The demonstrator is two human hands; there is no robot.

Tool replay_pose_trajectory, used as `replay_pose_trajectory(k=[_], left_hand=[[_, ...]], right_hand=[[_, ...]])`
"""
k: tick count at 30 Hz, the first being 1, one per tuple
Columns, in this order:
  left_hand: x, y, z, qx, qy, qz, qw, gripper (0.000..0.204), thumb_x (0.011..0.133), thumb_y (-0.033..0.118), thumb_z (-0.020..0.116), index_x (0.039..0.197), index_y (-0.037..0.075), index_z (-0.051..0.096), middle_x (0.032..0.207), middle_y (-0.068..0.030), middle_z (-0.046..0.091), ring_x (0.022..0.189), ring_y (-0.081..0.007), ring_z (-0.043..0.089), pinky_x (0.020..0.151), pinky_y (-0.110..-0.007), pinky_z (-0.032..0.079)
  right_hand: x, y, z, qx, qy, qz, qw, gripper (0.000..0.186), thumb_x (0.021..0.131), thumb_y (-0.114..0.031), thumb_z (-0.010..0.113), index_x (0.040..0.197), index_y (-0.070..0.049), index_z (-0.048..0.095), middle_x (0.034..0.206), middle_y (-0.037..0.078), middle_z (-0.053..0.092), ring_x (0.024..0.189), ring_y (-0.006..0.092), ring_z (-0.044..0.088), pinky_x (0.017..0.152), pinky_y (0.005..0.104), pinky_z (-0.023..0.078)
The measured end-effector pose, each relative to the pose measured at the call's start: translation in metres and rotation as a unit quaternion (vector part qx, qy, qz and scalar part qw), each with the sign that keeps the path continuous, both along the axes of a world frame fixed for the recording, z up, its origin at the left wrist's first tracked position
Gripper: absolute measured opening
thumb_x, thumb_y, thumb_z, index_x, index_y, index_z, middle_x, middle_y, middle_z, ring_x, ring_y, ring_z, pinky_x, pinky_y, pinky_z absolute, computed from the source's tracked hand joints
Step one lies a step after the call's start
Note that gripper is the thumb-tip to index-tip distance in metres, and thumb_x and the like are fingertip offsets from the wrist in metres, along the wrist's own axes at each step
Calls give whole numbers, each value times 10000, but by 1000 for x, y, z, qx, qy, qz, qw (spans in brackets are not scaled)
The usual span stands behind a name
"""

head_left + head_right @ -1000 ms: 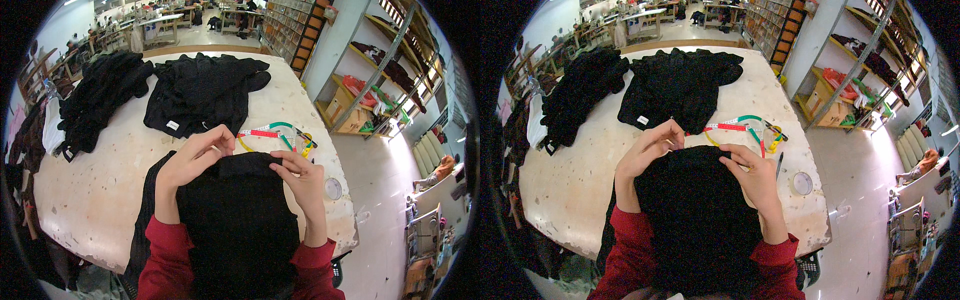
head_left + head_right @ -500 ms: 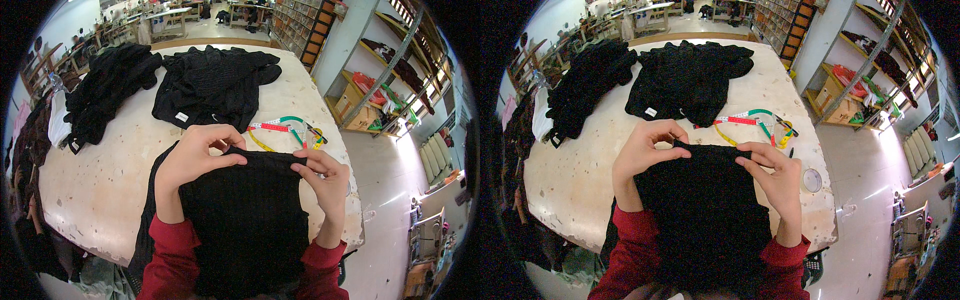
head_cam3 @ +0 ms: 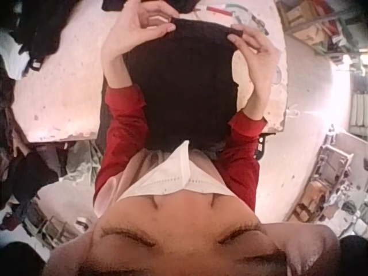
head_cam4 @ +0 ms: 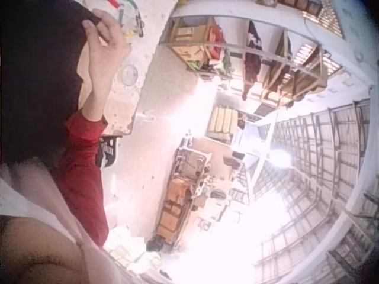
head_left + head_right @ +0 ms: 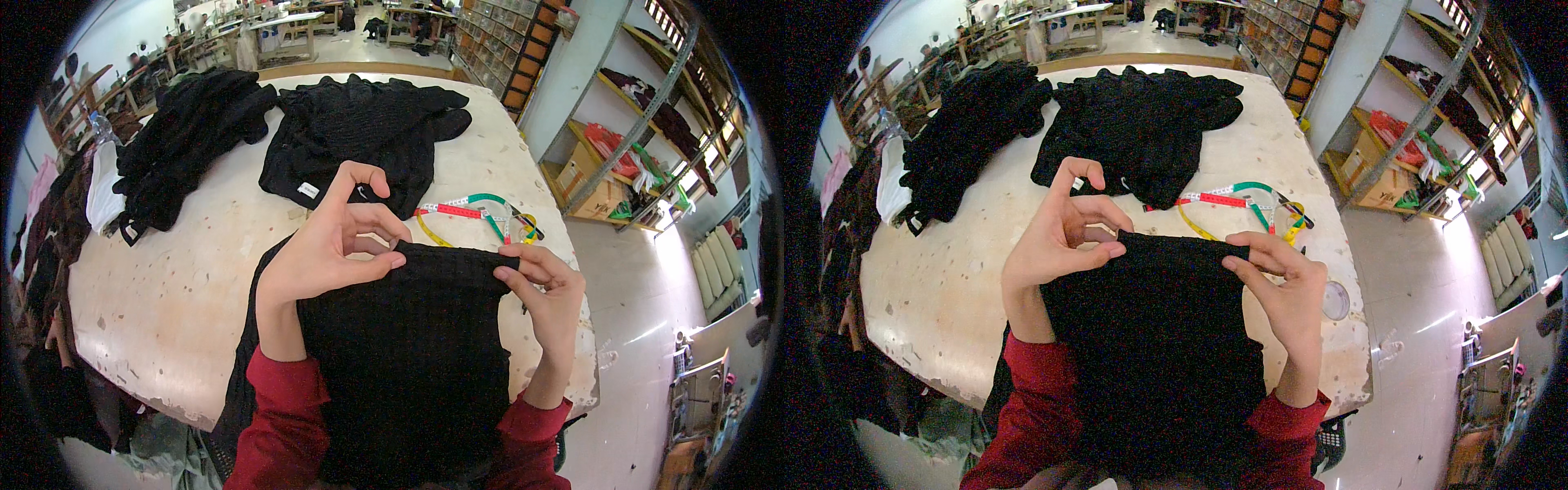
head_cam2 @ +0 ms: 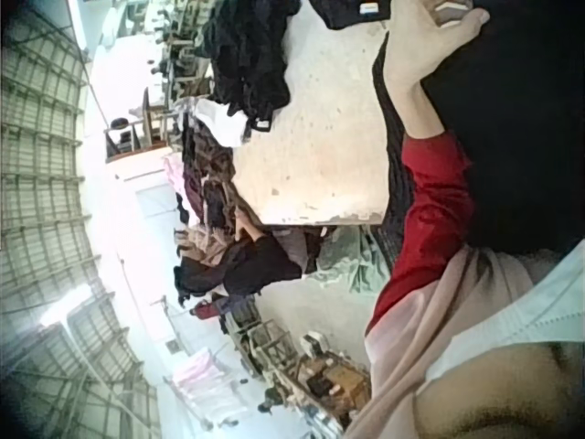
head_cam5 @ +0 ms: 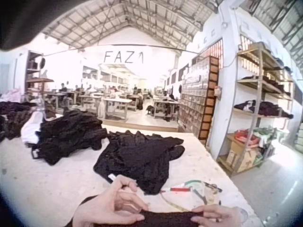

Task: The person handles a black knit garment on a worktable, smoothing and folding it, then measures it with a tape measure and marks it with a pen. The person also applies a small piece of tape to the garment and continues to adjust and inspect the fabric.

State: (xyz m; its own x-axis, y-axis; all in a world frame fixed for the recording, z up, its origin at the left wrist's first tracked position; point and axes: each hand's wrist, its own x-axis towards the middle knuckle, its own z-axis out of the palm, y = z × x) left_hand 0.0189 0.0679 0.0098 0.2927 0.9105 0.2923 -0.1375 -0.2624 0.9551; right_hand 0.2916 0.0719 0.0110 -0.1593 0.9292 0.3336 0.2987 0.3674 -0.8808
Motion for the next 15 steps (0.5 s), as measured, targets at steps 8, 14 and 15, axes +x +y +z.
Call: replay_pose_trajectory(k=[8, 14, 15], left_hand=[[1, 2, 3, 15, 47, 19, 999, 513, 833, -67, 661, 1161, 104, 305, 985, -134, 672, 880, -129, 648, 721, -232, 526], [6, 21, -12, 167, 201, 192, 946, 127, 967, 94, 566, 1032, 14, 492, 993, -89, 675, 938, -140, 642, 802, -287, 512], [6, 26, -10, 206, 233, 243, 919, 125, 976, 119, 556, 1005, 3, 520, 982, -86, 676, 924, -138, 640, 798, -288, 505]], right_hand=[[4, -1, 1, -19, 1, -1, 1000, 216, 805, 6, 742, 1017, -20, 717, 942, 34, 728, 827, 75, 653, 729, 212, 511], [-11, 32, -34, -7, 36, -54, 998, 197, 841, -66, 728, 1030, -17, 702, 899, 68, 730, 808, 95, 657, 750, 229, 506], [-8, 48, -55, -1, -32, -81, 996, 212, 866, -119, 708, 1052, -18, 691, 874, 113, 726, 807, 113, 661, 766, 243, 506]])
